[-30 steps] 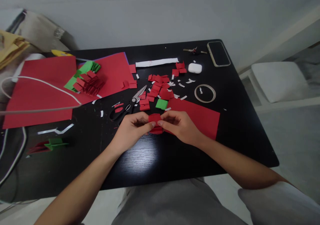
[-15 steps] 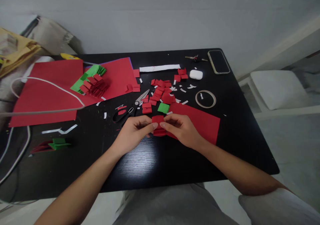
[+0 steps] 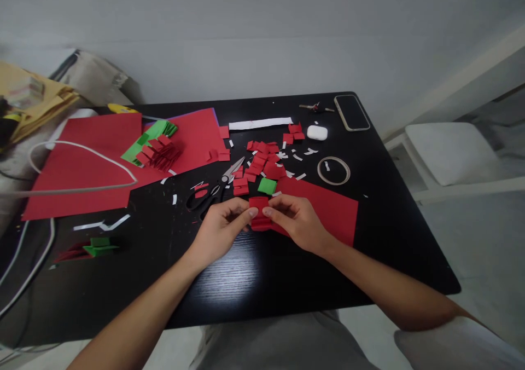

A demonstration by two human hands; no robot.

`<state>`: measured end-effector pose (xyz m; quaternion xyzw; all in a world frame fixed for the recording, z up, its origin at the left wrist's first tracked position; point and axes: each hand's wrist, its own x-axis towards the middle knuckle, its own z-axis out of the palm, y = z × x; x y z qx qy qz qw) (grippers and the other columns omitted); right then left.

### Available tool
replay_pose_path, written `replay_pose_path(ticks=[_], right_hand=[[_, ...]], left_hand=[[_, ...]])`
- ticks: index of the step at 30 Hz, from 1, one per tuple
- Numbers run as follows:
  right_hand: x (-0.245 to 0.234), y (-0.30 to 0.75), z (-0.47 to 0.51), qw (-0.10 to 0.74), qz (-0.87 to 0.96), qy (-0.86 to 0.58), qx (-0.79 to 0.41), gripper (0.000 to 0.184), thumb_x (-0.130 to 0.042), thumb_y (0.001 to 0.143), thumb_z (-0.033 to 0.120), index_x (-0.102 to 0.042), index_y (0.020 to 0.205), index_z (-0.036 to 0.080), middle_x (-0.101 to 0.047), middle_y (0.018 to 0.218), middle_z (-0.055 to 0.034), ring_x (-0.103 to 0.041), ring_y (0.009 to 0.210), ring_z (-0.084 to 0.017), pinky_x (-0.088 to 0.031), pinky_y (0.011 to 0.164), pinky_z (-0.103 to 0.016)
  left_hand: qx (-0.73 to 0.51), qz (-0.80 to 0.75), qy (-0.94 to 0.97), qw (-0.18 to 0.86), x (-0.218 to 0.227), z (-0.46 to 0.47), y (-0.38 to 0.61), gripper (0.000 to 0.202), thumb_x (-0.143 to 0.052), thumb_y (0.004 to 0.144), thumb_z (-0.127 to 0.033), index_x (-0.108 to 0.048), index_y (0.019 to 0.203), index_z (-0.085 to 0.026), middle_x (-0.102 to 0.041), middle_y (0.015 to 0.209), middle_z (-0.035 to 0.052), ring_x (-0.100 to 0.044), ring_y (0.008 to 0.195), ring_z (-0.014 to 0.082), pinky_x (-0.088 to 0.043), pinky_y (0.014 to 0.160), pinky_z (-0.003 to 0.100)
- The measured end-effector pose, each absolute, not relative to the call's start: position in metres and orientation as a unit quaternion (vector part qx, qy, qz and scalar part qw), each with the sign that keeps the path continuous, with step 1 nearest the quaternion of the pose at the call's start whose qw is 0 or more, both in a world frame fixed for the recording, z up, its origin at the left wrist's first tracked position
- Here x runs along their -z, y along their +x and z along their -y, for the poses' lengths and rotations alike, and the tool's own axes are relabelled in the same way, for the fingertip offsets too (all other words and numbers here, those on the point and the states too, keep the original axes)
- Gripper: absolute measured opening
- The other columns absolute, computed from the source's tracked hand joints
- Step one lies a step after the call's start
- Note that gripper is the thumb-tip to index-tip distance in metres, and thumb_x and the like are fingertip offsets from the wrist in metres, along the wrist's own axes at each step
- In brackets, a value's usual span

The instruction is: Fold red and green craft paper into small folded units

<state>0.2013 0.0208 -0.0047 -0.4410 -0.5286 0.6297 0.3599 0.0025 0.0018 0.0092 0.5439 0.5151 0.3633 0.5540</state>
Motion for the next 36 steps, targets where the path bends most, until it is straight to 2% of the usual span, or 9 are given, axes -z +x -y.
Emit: replay_pose_path(ticks=[6, 10, 14, 17, 19, 21, 26, 36], right_hand=[[0.0064, 0.203, -0.0226, 0.332, 0.535, -0.438, -0.642, 0.025, -0.077, 0.085, 0.043, -0.072, 0.083, 0.019, -0.069, 0.078, -0.0014, -0.064, 0.071, -0.016, -0.052, 0.064, -0.028], [0.0052, 0.2042, -0.0237, 0.335, 0.524, -0.424, -0.659, 0.022, -0.082, 0.08, 0.038, -0.072, 0.089, 0.02, -0.074, 0.084, -0.0016, -0.069, 0.077, -0.017, -0.056, 0.071, -0.03], [0.0048, 0.2046, -0.0243, 0.333, 0.523, -0.43, -0.656, 0.021, -0.083, 0.079, 0.037, -0.072, 0.087, 0.02, -0.073, 0.081, -0.0006, -0.069, 0.072, -0.016, -0.056, 0.068, -0.029], [0.006, 0.2047, -0.0249, 0.328, 0.525, -0.429, -0.658, 0.021, -0.084, 0.079, 0.036, -0.073, 0.086, 0.019, -0.072, 0.078, 0.0002, -0.067, 0.068, -0.015, -0.054, 0.066, -0.028], [0.0072, 0.2045, -0.0252, 0.325, 0.524, -0.428, -0.662, 0.021, -0.084, 0.078, 0.034, -0.072, 0.085, 0.019, -0.071, 0.076, 0.0012, -0.066, 0.066, -0.014, -0.054, 0.066, -0.028], [0.0082, 0.2041, -0.0251, 0.329, 0.522, -0.428, -0.66, 0.021, -0.085, 0.077, 0.033, -0.072, 0.086, 0.019, -0.071, 0.077, 0.0017, -0.066, 0.067, -0.014, -0.055, 0.068, -0.028], [0.008, 0.2031, -0.0235, 0.35, 0.513, -0.422, -0.66, 0.026, -0.086, 0.077, 0.033, -0.07, 0.094, 0.02, -0.073, 0.082, 0.0002, -0.07, 0.075, -0.015, -0.057, 0.074, -0.03], [0.0111, 0.2032, -0.0242, 0.366, 0.5, -0.404, -0.673, 0.029, -0.088, 0.075, 0.029, -0.066, 0.093, 0.02, -0.068, 0.078, 0.0026, -0.066, 0.07, -0.013, -0.053, 0.069, -0.027]], left_hand=[[-0.35, -0.52, 0.577, 0.523, -0.0072, -0.0002, 0.0028, 0.032, -0.069, 0.093, -0.044, -0.065, 0.074, -0.018, -0.059, 0.063, -0.0033, -0.05, 0.06, 0.0112, -0.042, 0.059, 0.022], [-0.33, -0.512, 0.604, 0.514, -0.0063, -0.0007, -0.0006, 0.028, -0.069, 0.093, -0.04, -0.068, 0.076, -0.017, -0.061, 0.065, -0.0029, -0.053, 0.062, 0.0116, -0.042, 0.06, 0.022], [-0.328, -0.516, 0.608, 0.508, -0.0053, -0.0013, -0.003, 0.028, -0.07, 0.093, -0.04, -0.069, 0.076, -0.018, -0.062, 0.066, -0.0025, -0.054, 0.062, 0.0118, -0.042, 0.059, 0.023], [-0.355, -0.516, 0.575, 0.526, -0.0044, -0.0013, -0.0024, 0.019, -0.076, 0.089, -0.037, -0.071, 0.092, -0.019, -0.07, 0.076, -0.0009, -0.063, 0.07, 0.0136, -0.049, 0.067, 0.024], [-0.379, -0.511, 0.547, 0.545, -0.0041, -0.0014, -0.0014, 0.027, -0.079, 0.085, -0.033, -0.068, 0.105, -0.02, -0.073, 0.084, 0.0003, -0.068, 0.076, 0.0148, -0.052, 0.074, 0.026], [-0.394, -0.506, 0.527, 0.558, -0.0041, -0.0016, -0.0005, 0.032, -0.081, 0.083, -0.03, -0.065, 0.109, -0.02, -0.072, 0.081, -0.0008, -0.068, 0.075, 0.0141, -0.052, 0.073, 0.026], [-0.404, -0.505, 0.494, 0.582, -0.0036, -0.002, 0.0004, 0.032, -0.083, 0.081, -0.03, -0.063, 0.105, -0.019, -0.069, 0.074, -0.0034, -0.066, 0.068, 0.0122, -0.05, 0.067, 0.023], [-0.406, -0.51, 0.479, 0.587, 0.0008, -0.0012, -0.0004, 0.03, -0.084, 0.081, -0.031, -0.063, 0.098, -0.018, -0.073, 0.076, -0.0011, -0.068, 0.07, 0.0133, -0.05, 0.068, 0.024]])
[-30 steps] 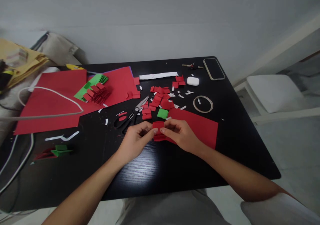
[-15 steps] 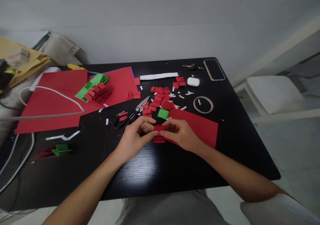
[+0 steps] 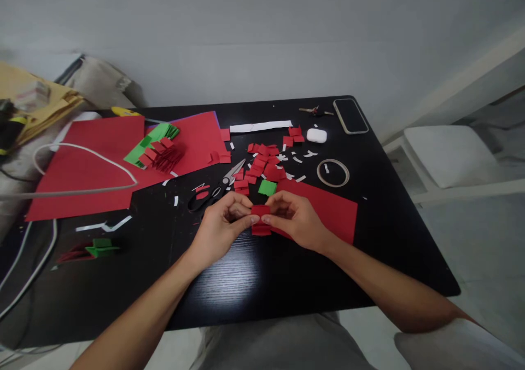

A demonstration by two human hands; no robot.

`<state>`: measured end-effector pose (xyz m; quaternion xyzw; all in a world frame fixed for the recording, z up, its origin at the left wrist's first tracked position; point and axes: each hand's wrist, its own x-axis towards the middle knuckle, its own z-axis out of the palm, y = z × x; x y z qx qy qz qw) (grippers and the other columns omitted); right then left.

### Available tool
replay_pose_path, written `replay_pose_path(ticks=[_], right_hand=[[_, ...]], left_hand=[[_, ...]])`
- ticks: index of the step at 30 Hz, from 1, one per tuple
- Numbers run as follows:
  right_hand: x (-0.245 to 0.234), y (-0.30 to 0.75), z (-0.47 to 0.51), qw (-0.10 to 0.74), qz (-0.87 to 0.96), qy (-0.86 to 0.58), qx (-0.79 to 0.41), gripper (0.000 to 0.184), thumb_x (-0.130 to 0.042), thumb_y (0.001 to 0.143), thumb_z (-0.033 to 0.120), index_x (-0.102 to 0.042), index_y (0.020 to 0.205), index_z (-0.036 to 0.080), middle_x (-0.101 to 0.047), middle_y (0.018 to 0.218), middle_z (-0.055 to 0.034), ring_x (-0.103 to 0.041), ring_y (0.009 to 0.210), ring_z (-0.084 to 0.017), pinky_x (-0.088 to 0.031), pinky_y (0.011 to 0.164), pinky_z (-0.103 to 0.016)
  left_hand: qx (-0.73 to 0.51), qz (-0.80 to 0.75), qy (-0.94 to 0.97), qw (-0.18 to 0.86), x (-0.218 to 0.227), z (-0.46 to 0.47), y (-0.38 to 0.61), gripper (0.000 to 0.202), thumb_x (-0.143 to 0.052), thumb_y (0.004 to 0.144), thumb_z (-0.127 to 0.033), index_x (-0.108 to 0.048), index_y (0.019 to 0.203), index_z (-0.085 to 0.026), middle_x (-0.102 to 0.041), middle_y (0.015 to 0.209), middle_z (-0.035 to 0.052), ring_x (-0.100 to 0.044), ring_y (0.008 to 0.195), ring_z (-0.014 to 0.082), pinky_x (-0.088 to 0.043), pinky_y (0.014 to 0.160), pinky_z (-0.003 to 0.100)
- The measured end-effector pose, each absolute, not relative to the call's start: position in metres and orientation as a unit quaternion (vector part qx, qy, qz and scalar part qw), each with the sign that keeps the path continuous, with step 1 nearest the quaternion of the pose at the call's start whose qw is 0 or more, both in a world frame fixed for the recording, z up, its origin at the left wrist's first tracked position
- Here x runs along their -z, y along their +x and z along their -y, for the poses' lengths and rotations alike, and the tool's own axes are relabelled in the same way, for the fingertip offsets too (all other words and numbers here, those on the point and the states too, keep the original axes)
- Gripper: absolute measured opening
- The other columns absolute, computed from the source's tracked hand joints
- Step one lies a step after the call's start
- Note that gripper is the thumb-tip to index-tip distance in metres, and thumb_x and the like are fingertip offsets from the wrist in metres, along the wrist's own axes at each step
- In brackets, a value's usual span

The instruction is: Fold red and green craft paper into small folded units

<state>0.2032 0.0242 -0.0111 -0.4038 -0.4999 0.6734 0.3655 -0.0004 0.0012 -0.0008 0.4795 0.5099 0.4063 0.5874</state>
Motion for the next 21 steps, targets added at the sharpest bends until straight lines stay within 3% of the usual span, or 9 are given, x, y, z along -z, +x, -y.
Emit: replay_pose_path(ticks=[8, 14, 18, 21], right_hand=[[0.012, 0.204, -0.026, 0.345, 0.519, -0.407, -0.668, 0.027, -0.084, 0.081, 0.032, -0.068, 0.1, 0.022, -0.072, 0.082, 0.0006, -0.069, 0.077, -0.016, -0.054, 0.073, -0.031], [0.012, 0.203, -0.027, 0.333, 0.454, -0.352, -0.748, 0.034, -0.086, 0.078, 0.029, -0.07, 0.106, 0.022, -0.073, 0.096, -0.0016, -0.072, 0.082, -0.018, -0.06, 0.077, -0.035], [0.014, 0.203, -0.028, 0.329, 0.459, -0.346, -0.749, 0.039, -0.087, 0.076, 0.028, -0.07, 0.111, 0.022, -0.071, 0.102, -0.0021, -0.069, 0.079, -0.016, -0.058, 0.073, -0.033], [0.014, 0.202, -0.03, 0.341, 0.482, -0.353, -0.726, 0.036, -0.083, 0.079, 0.03, -0.072, 0.112, 0.022, -0.071, 0.109, -0.0036, -0.068, 0.094, -0.018, -0.055, 0.089, -0.036]], left_hand=[[-0.386, -0.49, 0.52, 0.584, 0.003, -0.005, -0.004, 0.03, -0.079, 0.087, -0.03, -0.069, 0.113, -0.02, -0.072, 0.078, -0.0017, -0.067, 0.073, 0.013, -0.051, 0.072, 0.024], [-0.424, -0.504, 0.536, 0.529, 0.002, -0.009, -0.007, 0.015, -0.078, 0.087, -0.032, -0.076, 0.096, -0.02, -0.073, 0.09, 0.0018, -0.068, 0.081, 0.0149, -0.053, 0.077, 0.027], [-0.457, -0.536, 0.512, 0.492, 0.0, -0.012, -0.011, 0.015, -0.08, 0.083, -0.033, -0.077, 0.087, -0.019, -0.068, 0.08, -0.0002, -0.06, 0.071, 0.0123, -0.048, 0.07, 0.024], [-0.458, -0.535, 0.477, 0.526, 0.001, -0.014, -0.013, 0.017, -0.078, 0.085, -0.035, -0.075, 0.087, -0.018, -0.065, 0.07, -0.002, -0.057, 0.065, 0.0111, -0.046, 0.066, 0.023]])
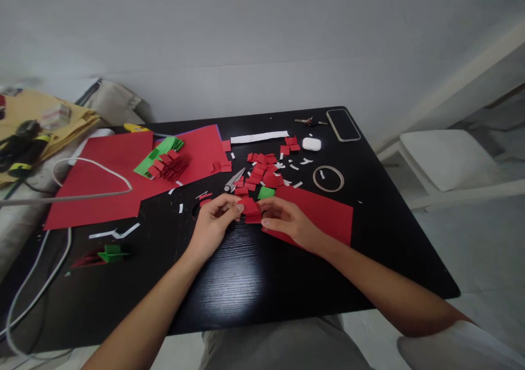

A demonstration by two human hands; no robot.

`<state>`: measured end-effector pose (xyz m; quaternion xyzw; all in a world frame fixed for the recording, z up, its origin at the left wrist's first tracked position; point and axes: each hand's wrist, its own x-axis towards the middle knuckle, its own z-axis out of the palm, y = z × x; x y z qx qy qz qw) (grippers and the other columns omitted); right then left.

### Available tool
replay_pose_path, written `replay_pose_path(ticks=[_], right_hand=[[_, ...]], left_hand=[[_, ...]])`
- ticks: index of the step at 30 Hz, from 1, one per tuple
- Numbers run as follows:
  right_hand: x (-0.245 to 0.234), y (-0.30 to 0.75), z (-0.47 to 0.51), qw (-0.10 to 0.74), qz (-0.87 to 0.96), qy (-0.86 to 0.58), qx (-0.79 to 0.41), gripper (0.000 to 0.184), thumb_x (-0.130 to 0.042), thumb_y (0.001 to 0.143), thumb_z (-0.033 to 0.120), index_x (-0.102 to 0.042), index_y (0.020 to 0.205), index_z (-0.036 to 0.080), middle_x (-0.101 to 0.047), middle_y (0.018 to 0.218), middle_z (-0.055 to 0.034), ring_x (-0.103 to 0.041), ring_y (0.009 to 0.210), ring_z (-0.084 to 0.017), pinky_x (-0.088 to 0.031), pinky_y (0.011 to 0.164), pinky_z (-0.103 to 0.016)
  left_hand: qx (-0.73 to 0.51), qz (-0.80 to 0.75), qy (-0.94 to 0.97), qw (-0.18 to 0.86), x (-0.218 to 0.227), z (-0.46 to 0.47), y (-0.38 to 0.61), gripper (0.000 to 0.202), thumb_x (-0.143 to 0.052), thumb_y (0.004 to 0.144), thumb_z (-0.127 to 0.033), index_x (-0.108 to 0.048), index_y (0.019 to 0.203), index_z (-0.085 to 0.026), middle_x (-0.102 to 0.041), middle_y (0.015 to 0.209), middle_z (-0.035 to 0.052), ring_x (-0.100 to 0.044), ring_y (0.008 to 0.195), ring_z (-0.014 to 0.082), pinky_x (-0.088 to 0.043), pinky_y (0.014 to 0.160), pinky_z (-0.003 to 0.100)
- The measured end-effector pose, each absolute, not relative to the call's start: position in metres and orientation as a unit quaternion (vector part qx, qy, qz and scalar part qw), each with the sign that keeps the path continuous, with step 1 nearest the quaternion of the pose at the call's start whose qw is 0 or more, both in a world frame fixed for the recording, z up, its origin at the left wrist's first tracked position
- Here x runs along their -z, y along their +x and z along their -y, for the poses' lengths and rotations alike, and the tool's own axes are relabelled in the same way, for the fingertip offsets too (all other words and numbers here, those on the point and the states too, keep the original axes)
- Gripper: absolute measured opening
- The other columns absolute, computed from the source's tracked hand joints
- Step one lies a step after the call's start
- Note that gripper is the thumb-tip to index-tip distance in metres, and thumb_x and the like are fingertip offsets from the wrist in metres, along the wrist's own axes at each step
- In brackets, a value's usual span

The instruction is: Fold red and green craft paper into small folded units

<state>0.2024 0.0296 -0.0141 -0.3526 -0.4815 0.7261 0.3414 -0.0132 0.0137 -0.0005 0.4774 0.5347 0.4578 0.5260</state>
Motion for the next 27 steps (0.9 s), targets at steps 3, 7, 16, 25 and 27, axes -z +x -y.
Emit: replay_pose_path(ticks=[3, 7, 16, 25, 27], right_hand=[[0.014, 0.203, -0.031, 0.351, 0.503, -0.364, -0.701, 0.03, -0.079, 0.083, 0.034, -0.073, 0.11, 0.022, -0.073, 0.107, -0.0041, -0.067, 0.103, -0.021, -0.05, 0.1, -0.039], [0.016, 0.204, -0.032, 0.353, 0.536, -0.382, -0.664, 0.028, -0.078, 0.085, 0.038, -0.074, 0.107, 0.021, -0.073, 0.102, -0.0042, -0.067, 0.097, -0.023, -0.051, 0.096, -0.042], [0.015, 0.202, -0.029, 0.385, 0.542, -0.357, -0.656, 0.027, -0.081, 0.082, 0.031, -0.074, 0.107, 0.021, -0.075, 0.102, -0.0034, -0.07, 0.096, -0.02, -0.054, 0.092, -0.037], [0.01, 0.203, -0.029, 0.361, 0.43, -0.394, -0.728, 0.027, -0.086, 0.077, 0.036, -0.073, 0.092, 0.018, -0.076, 0.081, -0.0026, -0.075, 0.078, -0.019, -0.063, 0.078, -0.036], [0.01, 0.202, -0.029, 0.371, 0.413, -0.393, -0.733, 0.027, -0.086, 0.078, 0.035, -0.072, 0.093, 0.018, -0.076, 0.078, -0.0025, -0.075, 0.074, -0.019, -0.064, 0.074, -0.035]], left_hand=[[-0.458, -0.513, 0.455, 0.566, 0.003, -0.014, -0.013, 0.019, -0.079, 0.084, -0.036, -0.073, 0.087, -0.018, -0.067, 0.071, -0.0016, -0.059, 0.064, 0.0113, -0.047, 0.064, 0.023], [-0.465, -0.49, 0.43, 0.599, 0.006, -0.013, -0.01, 0.02, -0.078, 0.085, -0.036, -0.07, 0.086, -0.018, -0.067, 0.07, -0.0017, -0.06, 0.061, 0.0111, -0.048, 0.062, 0.023], [-0.407, -0.456, 0.455, 0.647, 0.004, -0.009, -0.005, 0.022, -0.076, 0.086, -0.036, -0.067, 0.084, -0.016, -0.073, 0.073, 0.0028, -0.064, 0.06, 0.0138, -0.052, 0.06, 0.026], [-0.401, -0.542, 0.504, 0.54, 0.001, -0.013, -0.009, 0.026, -0.069, 0.088, -0.044, -0.064, 0.085, -0.018, -0.069, 0.072, 0.0015, -0.062, 0.062, 0.0144, -0.05, 0.06, 0.026], [-0.377, -0.57, 0.557, 0.471, -0.004, -0.014, -0.015, 0.026, -0.064, 0.091, -0.045, -0.065, 0.089, -0.019, -0.07, 0.079, 0.0029, -0.065, 0.069, 0.0169, -0.051, 0.066, 0.029]])
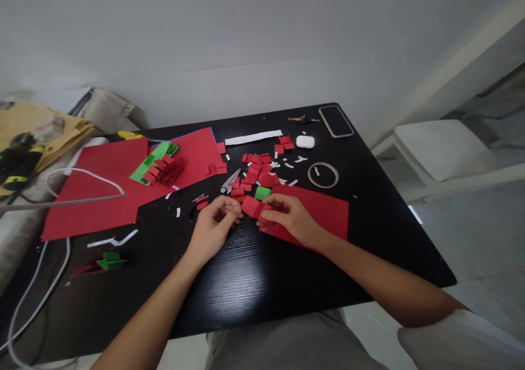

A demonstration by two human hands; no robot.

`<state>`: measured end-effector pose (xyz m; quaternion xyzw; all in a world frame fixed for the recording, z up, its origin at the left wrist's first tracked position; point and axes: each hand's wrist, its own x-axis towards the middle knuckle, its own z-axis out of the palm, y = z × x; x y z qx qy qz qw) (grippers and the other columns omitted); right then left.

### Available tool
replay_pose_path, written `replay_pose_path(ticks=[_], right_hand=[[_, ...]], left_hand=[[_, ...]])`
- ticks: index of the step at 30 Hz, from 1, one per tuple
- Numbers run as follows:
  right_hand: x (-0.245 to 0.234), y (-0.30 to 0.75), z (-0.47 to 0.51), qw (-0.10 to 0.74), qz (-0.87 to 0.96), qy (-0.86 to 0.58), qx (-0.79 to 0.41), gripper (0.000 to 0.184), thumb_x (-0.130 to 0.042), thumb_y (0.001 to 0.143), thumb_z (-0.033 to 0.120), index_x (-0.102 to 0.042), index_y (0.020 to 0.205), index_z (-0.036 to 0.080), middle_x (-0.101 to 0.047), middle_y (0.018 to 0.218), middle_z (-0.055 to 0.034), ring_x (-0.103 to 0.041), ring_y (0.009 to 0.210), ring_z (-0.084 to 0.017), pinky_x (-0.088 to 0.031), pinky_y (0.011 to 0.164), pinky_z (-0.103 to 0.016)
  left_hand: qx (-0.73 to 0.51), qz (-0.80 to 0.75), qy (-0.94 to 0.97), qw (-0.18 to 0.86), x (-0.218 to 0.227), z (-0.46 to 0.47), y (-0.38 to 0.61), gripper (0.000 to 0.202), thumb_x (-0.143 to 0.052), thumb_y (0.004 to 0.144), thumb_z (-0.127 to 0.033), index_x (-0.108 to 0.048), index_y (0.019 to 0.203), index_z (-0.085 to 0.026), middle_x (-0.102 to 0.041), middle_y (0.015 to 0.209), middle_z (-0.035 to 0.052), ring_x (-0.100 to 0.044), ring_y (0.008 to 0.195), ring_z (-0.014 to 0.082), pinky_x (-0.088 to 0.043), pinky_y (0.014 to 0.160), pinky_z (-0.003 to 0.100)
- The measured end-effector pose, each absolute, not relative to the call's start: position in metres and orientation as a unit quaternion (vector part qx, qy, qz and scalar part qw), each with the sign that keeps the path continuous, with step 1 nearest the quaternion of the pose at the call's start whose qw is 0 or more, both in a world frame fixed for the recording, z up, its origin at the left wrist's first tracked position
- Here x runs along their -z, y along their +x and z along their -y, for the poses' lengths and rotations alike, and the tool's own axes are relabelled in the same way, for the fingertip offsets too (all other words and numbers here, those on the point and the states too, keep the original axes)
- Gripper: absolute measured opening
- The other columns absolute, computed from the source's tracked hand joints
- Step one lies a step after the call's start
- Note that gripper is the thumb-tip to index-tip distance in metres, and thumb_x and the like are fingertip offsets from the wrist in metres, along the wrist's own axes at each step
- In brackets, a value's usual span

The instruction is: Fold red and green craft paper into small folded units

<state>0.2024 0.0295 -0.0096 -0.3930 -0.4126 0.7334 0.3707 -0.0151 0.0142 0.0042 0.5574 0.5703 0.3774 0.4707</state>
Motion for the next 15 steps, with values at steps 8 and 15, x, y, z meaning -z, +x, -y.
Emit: replay_pose_path(ticks=[8, 15], right_hand=[[0.012, 0.207, -0.042, 0.448, 0.331, -0.409, -0.723, 0.031, -0.09, 0.072, 0.028, -0.07, 0.094, 0.019, -0.075, 0.08, 0.0002, -0.074, 0.068, -0.016, -0.059, 0.061, -0.027], [0.01, 0.213, -0.05, 0.469, 0.295, -0.4, -0.73, 0.025, -0.089, 0.073, 0.028, -0.071, 0.088, 0.02, -0.074, 0.078, 0.0003, -0.071, 0.071, -0.015, -0.057, 0.066, -0.028]], left_hand=[[-0.05, -0.73, 0.676, 0.085, -0.025, -0.025, -0.061, 0.031, -0.049, 0.096, -0.039, -0.068, 0.106, -0.017, -0.07, 0.11, 0.0167, -0.067, 0.104, 0.0362, -0.052, 0.087, 0.045], [-0.014, -0.713, 0.697, 0.073, -0.022, -0.022, -0.069, 0.035, -0.059, 0.093, -0.046, -0.07, 0.106, -0.016, -0.067, 0.11, 0.0189, -0.068, 0.104, 0.0392, -0.054, 0.091, 0.049]])
